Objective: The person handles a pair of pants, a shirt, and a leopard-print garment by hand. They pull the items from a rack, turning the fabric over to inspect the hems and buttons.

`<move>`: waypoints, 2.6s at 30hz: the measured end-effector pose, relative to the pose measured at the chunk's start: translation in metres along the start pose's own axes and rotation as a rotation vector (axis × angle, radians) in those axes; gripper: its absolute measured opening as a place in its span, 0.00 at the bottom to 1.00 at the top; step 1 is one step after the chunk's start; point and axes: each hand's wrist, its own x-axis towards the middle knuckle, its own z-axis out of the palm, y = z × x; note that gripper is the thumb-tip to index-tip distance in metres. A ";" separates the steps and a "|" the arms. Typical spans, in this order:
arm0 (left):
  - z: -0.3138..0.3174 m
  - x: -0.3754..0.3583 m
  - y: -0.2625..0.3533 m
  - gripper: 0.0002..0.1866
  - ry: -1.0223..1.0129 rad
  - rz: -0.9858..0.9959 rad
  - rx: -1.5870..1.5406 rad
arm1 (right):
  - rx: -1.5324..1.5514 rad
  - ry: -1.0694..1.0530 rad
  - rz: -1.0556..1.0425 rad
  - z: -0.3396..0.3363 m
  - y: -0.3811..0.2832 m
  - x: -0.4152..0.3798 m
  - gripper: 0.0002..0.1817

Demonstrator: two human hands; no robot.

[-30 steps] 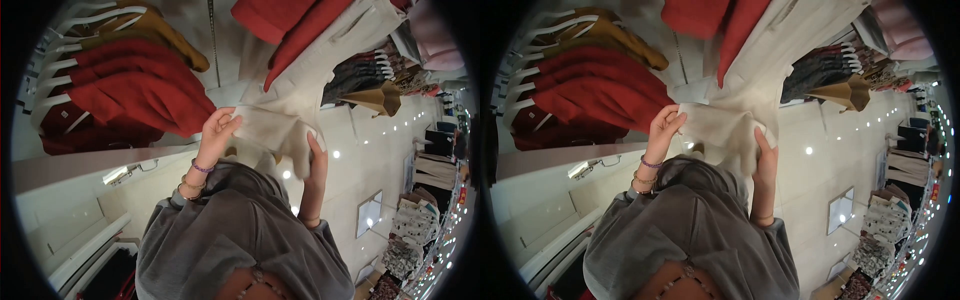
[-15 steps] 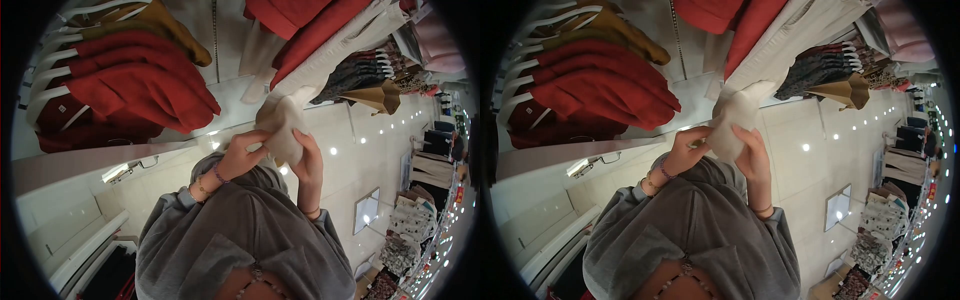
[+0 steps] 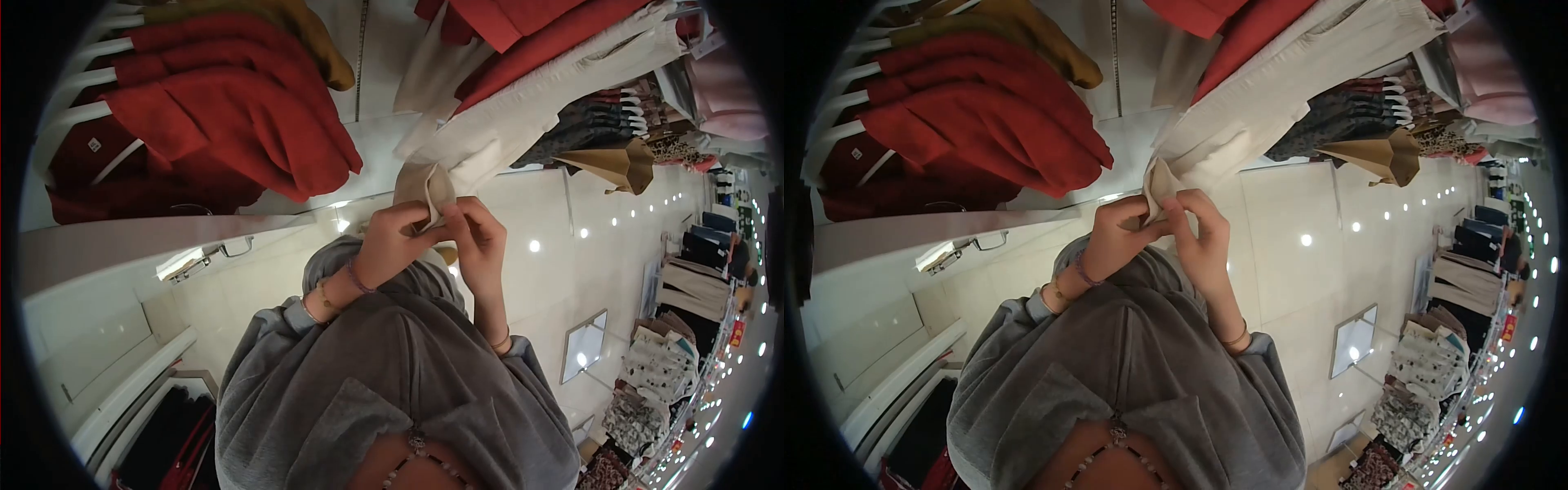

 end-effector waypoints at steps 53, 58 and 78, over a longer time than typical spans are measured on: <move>-0.051 0.024 -0.017 0.13 0.498 0.021 -0.149 | -0.831 0.670 -0.439 -0.079 -0.014 -0.003 0.30; -0.021 0.017 0.004 0.11 0.163 0.080 0.011 | -0.676 0.629 -0.473 -0.047 -0.001 -0.004 0.22; -0.048 0.033 -0.039 0.09 0.475 -0.004 -0.313 | -0.672 0.384 -0.175 -0.059 0.009 -0.012 0.29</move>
